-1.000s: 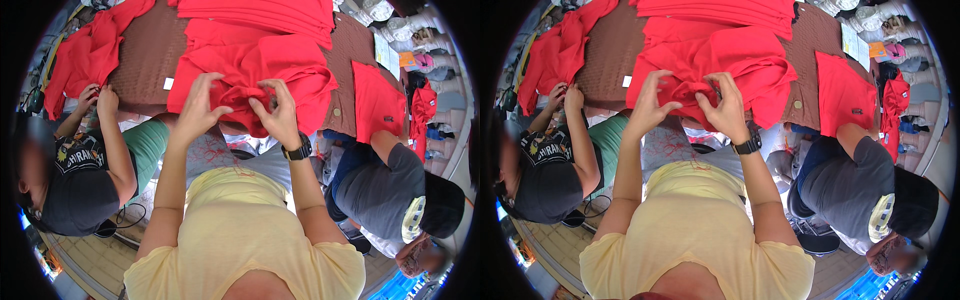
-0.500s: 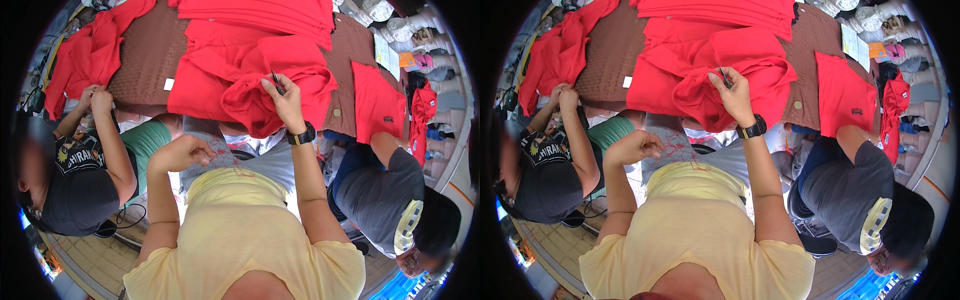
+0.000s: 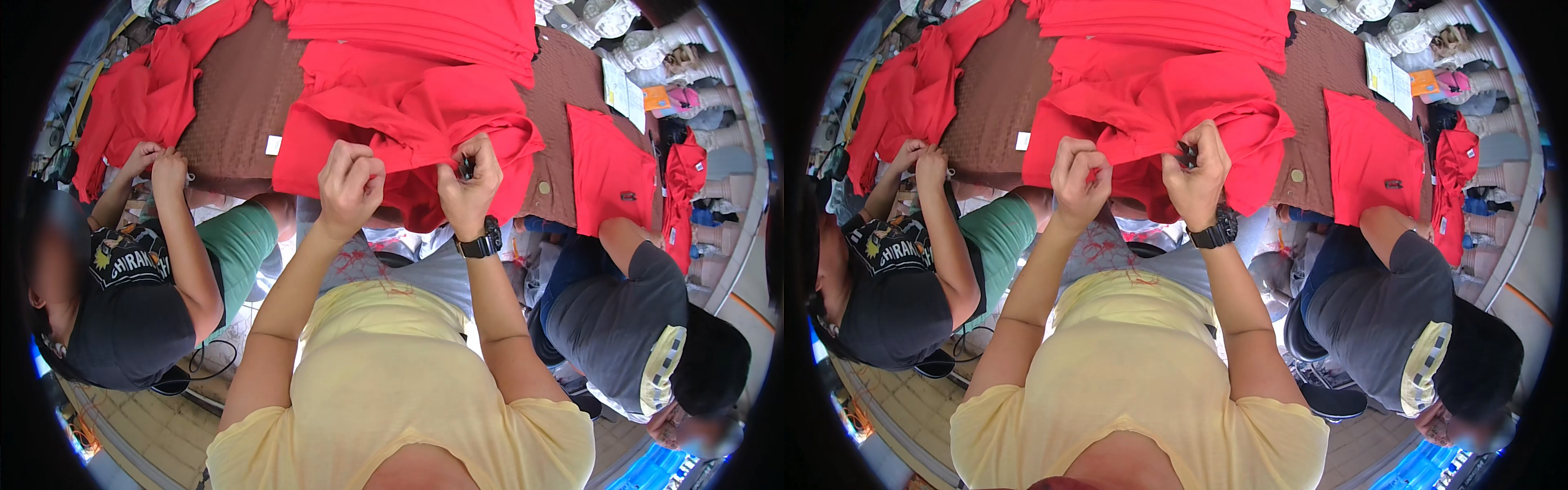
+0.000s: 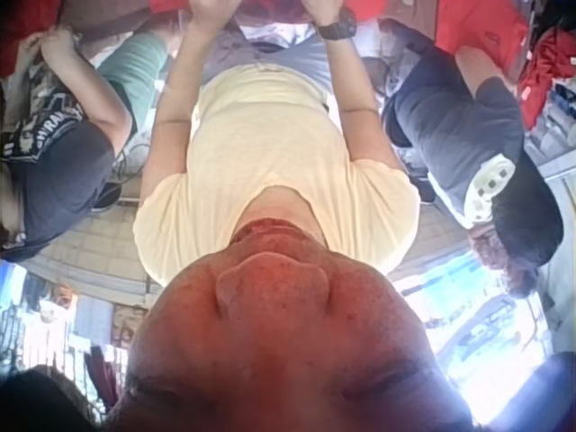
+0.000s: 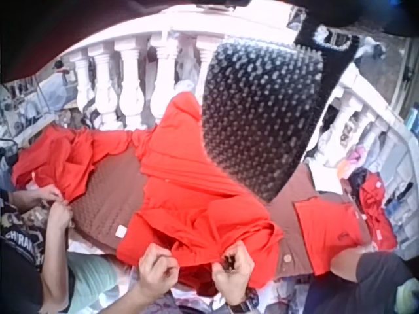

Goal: The person trims loose threads from red shirts using a small pair of snips at a workstation with others.

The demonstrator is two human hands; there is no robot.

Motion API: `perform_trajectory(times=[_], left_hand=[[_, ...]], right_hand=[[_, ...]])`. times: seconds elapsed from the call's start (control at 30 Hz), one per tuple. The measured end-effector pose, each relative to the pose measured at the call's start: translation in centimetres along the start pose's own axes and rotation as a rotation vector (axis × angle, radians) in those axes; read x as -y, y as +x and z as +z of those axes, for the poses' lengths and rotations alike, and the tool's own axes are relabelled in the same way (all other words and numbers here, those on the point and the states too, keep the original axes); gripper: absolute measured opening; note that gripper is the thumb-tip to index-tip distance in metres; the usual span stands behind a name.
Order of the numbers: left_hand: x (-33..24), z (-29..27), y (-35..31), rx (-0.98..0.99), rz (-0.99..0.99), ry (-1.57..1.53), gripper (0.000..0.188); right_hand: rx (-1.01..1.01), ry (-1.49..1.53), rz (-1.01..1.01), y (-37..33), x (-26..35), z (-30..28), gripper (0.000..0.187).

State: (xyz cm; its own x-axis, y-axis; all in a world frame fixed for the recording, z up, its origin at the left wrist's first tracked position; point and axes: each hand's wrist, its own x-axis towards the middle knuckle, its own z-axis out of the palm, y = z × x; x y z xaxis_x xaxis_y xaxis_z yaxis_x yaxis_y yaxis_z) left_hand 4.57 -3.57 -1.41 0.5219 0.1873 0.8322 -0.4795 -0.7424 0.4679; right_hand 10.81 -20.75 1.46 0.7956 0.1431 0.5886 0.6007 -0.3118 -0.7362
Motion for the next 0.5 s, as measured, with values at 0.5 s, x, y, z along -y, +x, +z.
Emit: perform_trajectory(times=[0.5], left_hand=[[1.5,-0.2,2.4,0.133,-0.302,-0.163,0.051]], right_hand=[[0.259,0.02,0.146,-1.5,1.3,1.5,0.027]])
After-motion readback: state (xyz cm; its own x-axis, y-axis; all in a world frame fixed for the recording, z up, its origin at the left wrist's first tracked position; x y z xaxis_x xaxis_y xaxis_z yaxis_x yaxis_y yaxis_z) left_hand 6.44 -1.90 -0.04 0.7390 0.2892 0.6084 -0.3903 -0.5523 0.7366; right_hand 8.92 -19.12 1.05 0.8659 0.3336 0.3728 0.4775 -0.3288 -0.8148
